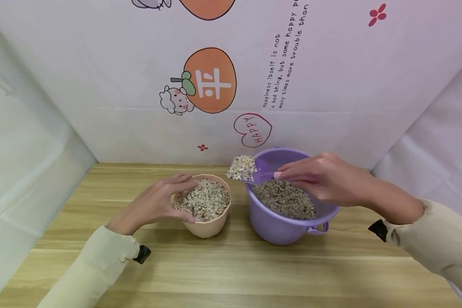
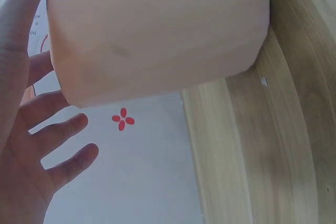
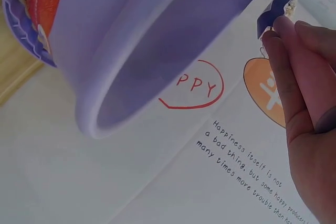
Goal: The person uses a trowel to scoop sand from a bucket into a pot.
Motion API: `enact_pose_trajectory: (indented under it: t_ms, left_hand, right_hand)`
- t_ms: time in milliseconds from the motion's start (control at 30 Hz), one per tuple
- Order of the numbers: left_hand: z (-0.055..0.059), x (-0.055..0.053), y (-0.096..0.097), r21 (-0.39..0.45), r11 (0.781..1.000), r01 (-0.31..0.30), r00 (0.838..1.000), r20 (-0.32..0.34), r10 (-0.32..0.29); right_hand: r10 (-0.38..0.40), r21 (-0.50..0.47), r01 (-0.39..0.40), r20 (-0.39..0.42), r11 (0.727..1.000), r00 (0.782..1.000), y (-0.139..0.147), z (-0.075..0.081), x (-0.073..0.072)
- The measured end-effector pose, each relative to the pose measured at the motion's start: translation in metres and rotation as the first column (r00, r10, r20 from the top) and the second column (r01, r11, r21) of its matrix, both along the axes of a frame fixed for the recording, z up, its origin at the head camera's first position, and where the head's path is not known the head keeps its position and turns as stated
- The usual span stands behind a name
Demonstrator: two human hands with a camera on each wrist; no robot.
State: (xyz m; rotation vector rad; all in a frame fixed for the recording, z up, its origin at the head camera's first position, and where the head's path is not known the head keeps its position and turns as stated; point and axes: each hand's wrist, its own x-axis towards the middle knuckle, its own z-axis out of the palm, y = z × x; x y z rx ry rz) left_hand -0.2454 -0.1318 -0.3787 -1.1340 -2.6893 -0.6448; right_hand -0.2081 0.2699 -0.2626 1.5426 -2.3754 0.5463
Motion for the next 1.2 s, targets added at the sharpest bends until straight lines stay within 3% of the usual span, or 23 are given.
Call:
enact_pose_trajectory:
  t_ms: [333,600,833,1200]
  left_hand:
    - [-0.004,0.003,-0.011,-0.007,0.997,-0.082,0.995,0.05,0.082]
    - [-0.008,0.003,-0.018,0.058,0.997,-0.052,0.998,-0.028,0.054]
    - [-0.007,0.001,-0.019,0.092,0.996,-0.017,0.996,-0.08,0.025]
    - [-0.001,-0.002,-0.017,0.059,0.998,-0.007,0.998,-0.054,0.011]
  right_hand:
    - [0.031,0.005,-0.031,-0.001,1.0,1.0,-0.014,-0.006,-0.002]
    - [0.053,0.028,-0.052,-0.014,0.998,0.999,-0.03,-0.01,-0.004]
    - [0.072,0.091,-0.079,0.077,0.993,0.994,-0.048,-0.011,-0.005]
    - [0.016,0.17,-0.046,0.174,0.984,0.985,-0.071,-0.006,-0.007]
